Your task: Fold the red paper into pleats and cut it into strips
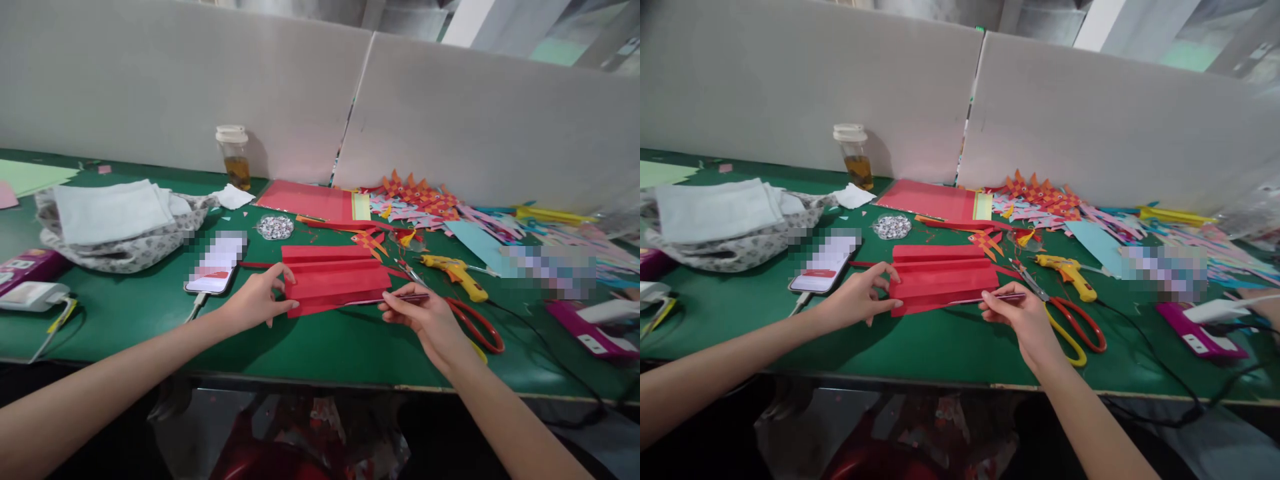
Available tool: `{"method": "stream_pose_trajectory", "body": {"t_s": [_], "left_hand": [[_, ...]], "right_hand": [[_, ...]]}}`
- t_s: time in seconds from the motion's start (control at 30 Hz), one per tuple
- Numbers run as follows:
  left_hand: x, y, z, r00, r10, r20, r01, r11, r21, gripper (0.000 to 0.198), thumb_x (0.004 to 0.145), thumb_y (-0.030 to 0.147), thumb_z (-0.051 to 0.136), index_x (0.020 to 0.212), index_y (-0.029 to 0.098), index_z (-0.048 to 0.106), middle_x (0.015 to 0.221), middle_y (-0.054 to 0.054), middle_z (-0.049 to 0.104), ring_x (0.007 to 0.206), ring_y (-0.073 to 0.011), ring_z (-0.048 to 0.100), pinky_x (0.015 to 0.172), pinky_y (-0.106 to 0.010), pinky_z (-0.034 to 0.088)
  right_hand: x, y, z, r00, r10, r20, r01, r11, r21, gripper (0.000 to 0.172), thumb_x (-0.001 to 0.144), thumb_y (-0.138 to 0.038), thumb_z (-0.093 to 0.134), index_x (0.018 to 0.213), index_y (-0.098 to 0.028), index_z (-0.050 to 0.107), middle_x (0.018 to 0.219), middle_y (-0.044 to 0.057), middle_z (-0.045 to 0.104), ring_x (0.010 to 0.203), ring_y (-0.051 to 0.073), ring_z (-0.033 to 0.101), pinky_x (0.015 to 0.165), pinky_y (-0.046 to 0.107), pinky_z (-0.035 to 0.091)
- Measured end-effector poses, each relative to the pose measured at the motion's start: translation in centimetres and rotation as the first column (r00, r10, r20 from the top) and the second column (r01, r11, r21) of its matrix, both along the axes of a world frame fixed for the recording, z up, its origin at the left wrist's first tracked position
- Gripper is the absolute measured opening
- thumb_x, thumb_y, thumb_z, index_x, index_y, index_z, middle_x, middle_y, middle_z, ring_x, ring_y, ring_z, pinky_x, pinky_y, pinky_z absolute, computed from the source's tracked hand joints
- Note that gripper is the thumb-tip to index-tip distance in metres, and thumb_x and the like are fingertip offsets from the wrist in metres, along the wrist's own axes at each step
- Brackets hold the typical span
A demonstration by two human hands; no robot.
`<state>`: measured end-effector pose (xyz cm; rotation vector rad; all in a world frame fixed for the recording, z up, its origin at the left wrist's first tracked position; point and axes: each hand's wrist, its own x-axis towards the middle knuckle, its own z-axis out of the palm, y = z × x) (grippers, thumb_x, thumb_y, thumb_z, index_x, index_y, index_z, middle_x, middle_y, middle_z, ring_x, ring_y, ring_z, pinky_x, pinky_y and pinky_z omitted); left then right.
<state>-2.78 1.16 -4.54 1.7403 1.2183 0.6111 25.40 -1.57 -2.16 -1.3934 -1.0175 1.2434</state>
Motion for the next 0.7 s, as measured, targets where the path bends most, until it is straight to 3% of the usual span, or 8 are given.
{"method": "stream_pose_trajectory", "body": {"t_s": [0.2, 0.37, 0.7], "left_hand": [[-0.4, 0.6, -0.9, 0.997, -0.04, 0.066, 0.043, 0.998, -0.048, 0.031, 0.07, 0.031, 0.065, 0.08, 0.022, 0.037, 0.063, 0.006, 0.056, 0.038, -0.0074, 0.053, 0.032, -0.017, 0.038], [-0.6, 1.0, -0.7, 0.995, -0.084, 0.051, 0.088, 0.991, -0.1, 0.033, 0.066, 0.028, 0.067, 0.074, 0.021, 0.037, 0.054, 0.008, 0.05, 0.038, -0.0079, 0.052, 0.033, -0.016, 0.037], [-0.6, 1.0, -1.0, 0.992, -0.073, 0.105, 0.085, 0.99, -0.113, 0.03, 0.07, 0.032, 0.065, 0.075, 0.02, 0.038, 0.058, 0.008, 0.05, 0.042, -0.0086, 0.057, 0.039, -0.017, 0.041]], "right_hand": [[0.1, 0.8, -0.3, 0.997, -0.068, 0.037, 0.067, 0.998, 0.019, 0.032, 0.055, -0.034, 0.079, 0.061, -0.015, 0.054, 0.056, 0.003, 0.065, 0.047, 0.013, 0.059, 0.05, 0.024, 0.05], [0.7, 0.9, -0.2, 0.987, -0.144, 0.068, 0.141, 0.989, 0.044, 0.031, 0.056, -0.033, 0.079, 0.06, -0.015, 0.054, 0.052, 0.0, 0.062, 0.044, 0.01, 0.056, 0.047, 0.021, 0.049], [1.8, 0.7, -0.7, 0.976, -0.19, 0.109, 0.181, 0.979, 0.092, 0.031, 0.058, -0.035, 0.077, 0.063, -0.016, 0.053, 0.049, -0.001, 0.06, 0.041, 0.01, 0.055, 0.045, 0.02, 0.047]]}}
